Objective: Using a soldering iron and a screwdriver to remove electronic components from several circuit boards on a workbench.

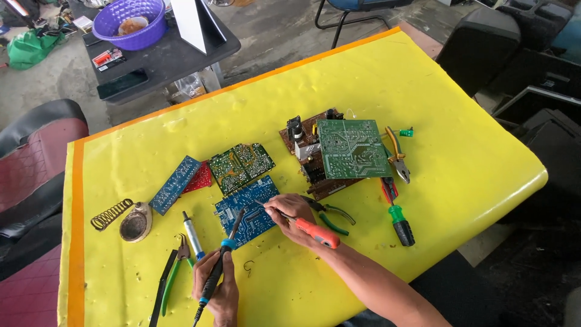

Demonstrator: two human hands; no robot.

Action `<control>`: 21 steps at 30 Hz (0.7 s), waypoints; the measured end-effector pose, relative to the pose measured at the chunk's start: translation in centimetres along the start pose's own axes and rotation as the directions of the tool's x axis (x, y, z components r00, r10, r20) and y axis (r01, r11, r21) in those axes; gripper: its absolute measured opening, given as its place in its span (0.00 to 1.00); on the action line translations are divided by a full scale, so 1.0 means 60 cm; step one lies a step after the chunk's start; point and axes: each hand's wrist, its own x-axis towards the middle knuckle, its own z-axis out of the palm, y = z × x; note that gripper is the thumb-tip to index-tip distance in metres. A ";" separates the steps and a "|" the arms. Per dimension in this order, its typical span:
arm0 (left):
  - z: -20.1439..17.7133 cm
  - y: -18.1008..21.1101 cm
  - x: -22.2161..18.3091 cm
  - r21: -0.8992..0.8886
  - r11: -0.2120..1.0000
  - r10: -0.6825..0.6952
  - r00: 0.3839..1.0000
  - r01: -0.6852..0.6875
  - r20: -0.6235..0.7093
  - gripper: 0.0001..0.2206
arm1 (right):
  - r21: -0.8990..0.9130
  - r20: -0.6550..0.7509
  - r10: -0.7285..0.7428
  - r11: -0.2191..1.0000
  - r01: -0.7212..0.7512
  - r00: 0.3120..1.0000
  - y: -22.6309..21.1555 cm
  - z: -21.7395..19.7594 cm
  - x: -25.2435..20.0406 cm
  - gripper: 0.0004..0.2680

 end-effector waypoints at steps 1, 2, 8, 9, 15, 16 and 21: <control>-0.002 0.004 0.000 -0.001 1.000 -0.001 1.000 0.001 0.001 0.08 | -0.001 0.000 0.001 1.000 -0.001 1.000 0.001 0.000 0.000 0.08; -0.004 0.007 0.001 0.019 1.000 -0.012 1.000 0.012 0.001 0.08 | -0.007 -0.003 0.007 1.000 -0.007 1.000 0.002 0.001 0.000 0.08; -0.007 0.003 -0.002 0.074 0.997 0.015 0.999 -0.011 -0.042 0.07 | -0.013 -0.004 0.016 1.000 -0.016 1.000 0.002 0.000 -0.002 0.10; -0.006 0.001 -0.001 0.114 0.993 0.033 0.997 -0.025 -0.068 0.06 | -0.019 0.000 0.023 1.000 -0.023 1.000 0.004 0.000 -0.002 0.10; -0.024 0.038 0.002 0.214 0.976 -0.049 0.999 0.048 -0.001 0.10 | -0.020 -0.009 0.031 0.999 -0.031 0.999 0.006 0.004 -0.006 0.11; -0.025 0.051 0.003 0.208 0.977 -0.047 0.999 0.047 -0.003 0.10 | -0.025 -0.011 0.028 0.999 -0.028 1.000 0.006 0.001 -0.005 0.11; -0.017 0.050 0.005 0.193 0.978 -0.083 0.996 0.073 0.042 0.11 | -0.010 -0.015 0.018 1.000 -0.018 1.000 -0.008 -0.004 0.006 0.12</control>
